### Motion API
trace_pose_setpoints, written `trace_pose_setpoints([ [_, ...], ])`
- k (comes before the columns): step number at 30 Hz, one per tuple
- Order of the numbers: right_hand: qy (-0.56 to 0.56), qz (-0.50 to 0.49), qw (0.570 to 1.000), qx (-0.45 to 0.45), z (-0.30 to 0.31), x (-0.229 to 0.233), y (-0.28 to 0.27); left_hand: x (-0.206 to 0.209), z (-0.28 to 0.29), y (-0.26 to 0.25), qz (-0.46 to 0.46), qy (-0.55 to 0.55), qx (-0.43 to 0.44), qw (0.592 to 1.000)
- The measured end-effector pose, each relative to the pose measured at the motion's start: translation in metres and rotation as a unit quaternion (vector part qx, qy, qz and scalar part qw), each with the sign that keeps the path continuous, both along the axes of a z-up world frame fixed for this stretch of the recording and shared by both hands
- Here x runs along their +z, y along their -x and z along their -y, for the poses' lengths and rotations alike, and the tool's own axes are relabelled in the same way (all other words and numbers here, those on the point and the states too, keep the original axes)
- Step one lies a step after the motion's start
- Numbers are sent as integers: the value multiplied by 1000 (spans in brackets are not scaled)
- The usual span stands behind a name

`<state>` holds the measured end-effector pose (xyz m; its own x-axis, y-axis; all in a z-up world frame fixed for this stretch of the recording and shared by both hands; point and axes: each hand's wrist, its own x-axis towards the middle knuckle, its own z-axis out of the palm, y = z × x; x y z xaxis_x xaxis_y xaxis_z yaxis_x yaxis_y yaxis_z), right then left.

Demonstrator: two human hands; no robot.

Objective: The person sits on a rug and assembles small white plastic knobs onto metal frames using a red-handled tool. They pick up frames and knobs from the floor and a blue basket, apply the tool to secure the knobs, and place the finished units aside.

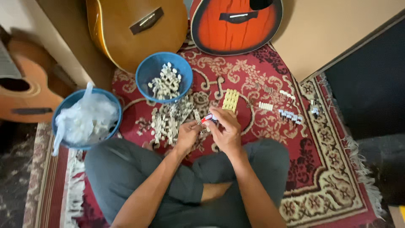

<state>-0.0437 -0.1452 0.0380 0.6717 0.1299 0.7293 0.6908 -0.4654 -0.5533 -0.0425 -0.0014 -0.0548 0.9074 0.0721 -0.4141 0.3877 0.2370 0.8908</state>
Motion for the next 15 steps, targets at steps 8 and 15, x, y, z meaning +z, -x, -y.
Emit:
trace_pose_setpoints([
  [8,164,-24,984,-72,3,6,49,1,-3,34,67,-50,-15,996],
  [15,329,-257,888,-191,22,36,61,-105,18,4,86,-92,-92,988],
])
